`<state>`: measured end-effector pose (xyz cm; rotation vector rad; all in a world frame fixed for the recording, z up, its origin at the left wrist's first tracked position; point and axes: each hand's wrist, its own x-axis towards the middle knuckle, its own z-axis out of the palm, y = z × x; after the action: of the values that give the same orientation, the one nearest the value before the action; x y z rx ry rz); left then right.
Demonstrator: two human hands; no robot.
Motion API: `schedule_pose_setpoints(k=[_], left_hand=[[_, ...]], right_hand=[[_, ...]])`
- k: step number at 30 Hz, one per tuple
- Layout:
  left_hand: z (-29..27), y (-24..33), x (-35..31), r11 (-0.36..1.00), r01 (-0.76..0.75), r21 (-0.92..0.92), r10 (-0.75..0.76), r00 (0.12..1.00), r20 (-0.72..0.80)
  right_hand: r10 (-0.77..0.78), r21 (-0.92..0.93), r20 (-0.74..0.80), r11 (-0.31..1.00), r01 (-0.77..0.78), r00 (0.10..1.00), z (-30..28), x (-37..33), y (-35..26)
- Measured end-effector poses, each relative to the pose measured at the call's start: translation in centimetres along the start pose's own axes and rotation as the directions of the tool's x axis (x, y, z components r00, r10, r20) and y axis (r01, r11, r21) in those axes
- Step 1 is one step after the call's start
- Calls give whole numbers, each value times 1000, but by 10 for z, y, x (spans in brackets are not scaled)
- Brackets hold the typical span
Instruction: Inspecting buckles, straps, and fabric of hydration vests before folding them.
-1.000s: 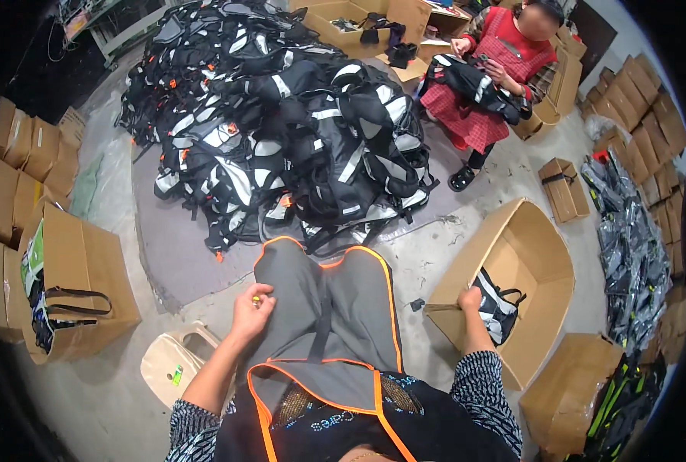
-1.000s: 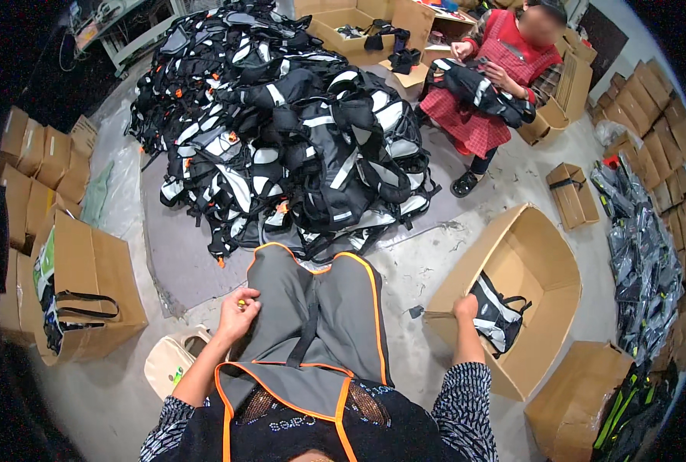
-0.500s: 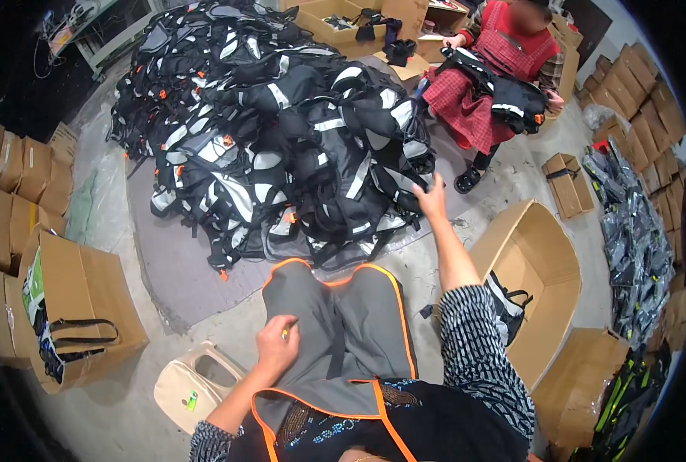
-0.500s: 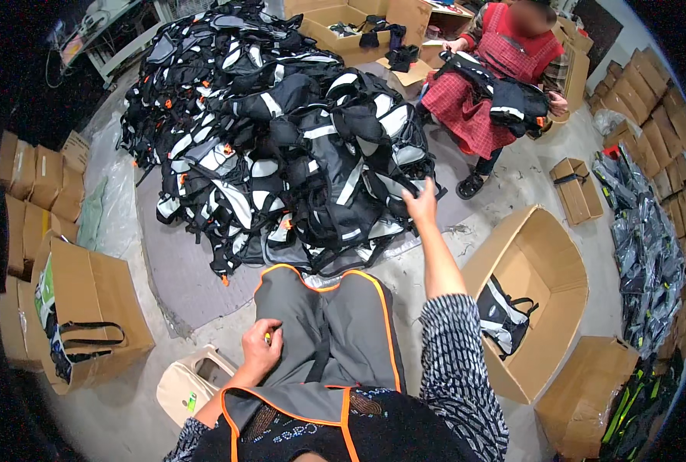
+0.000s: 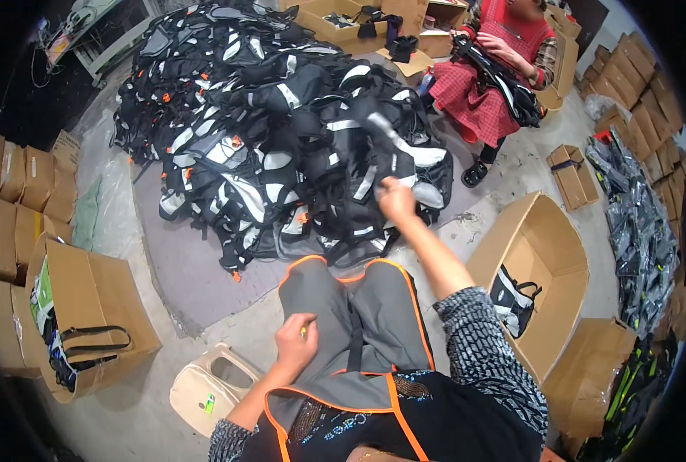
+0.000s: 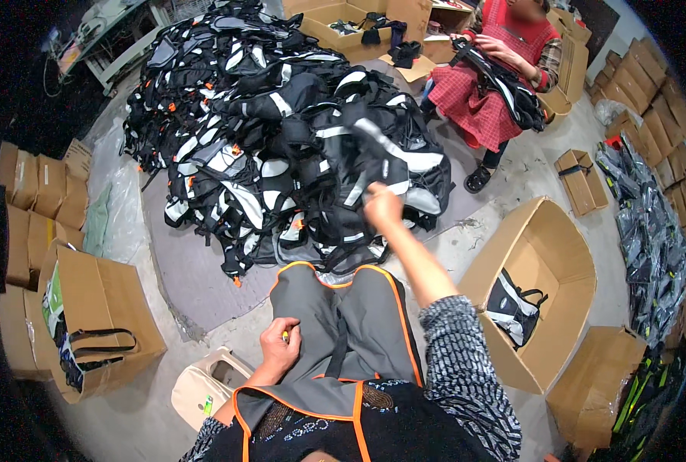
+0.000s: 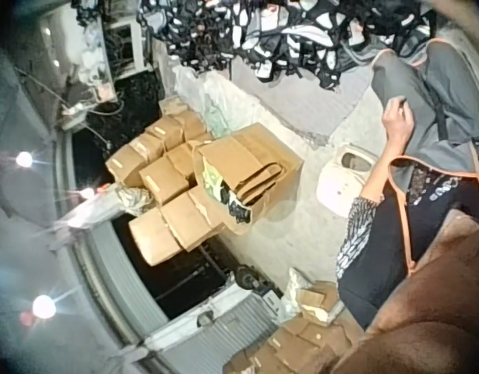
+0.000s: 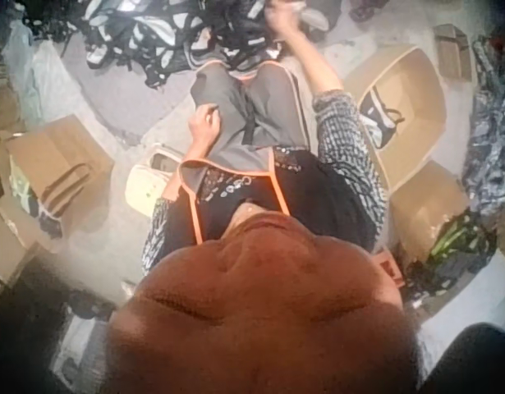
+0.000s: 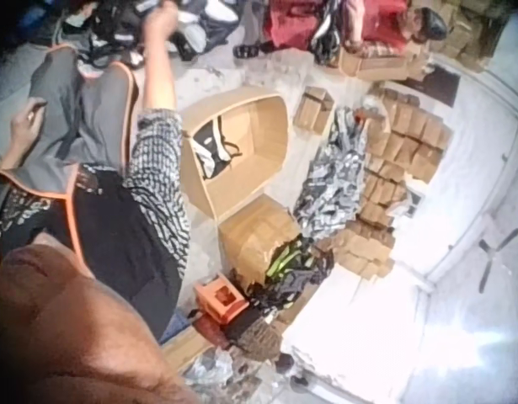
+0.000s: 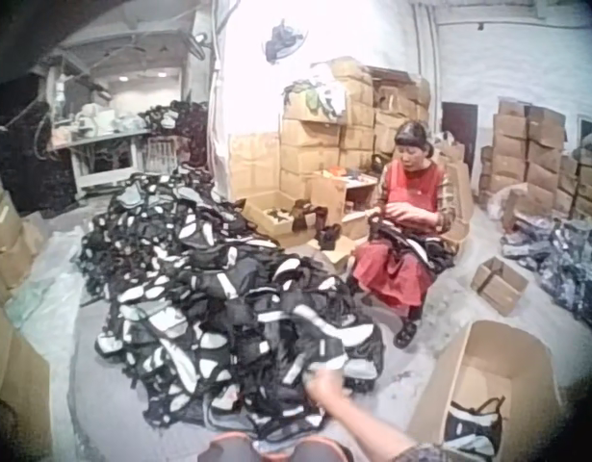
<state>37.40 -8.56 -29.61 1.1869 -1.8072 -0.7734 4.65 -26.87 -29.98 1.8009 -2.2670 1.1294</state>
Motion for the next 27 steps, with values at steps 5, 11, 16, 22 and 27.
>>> schedule_pose_setpoints(k=[5,11,16,22,27], left_hand=[[1,-5,-5,997,-73,-18,72,997,-33],[-1,-4,-13,994,-110,14,111,993,-41],[-2,-3,-23,988,-152,10,152,986,-62],[-3,-6,-30,993,-110,-35,109,993,-44],[-12,1,-20,974,128,-186,-107,987,120]], right_hand=[[201,-8,-219,978,-208,955,-103,49,31],[280,284,-227,935,-211,933,-211,53,44],[243,344,-157,922,-177,957,-276,29,-13],[118,320,-64,943,-91,991,-342,1,-52],[44,299,67,952,-62,997,-415,-16,-96]])
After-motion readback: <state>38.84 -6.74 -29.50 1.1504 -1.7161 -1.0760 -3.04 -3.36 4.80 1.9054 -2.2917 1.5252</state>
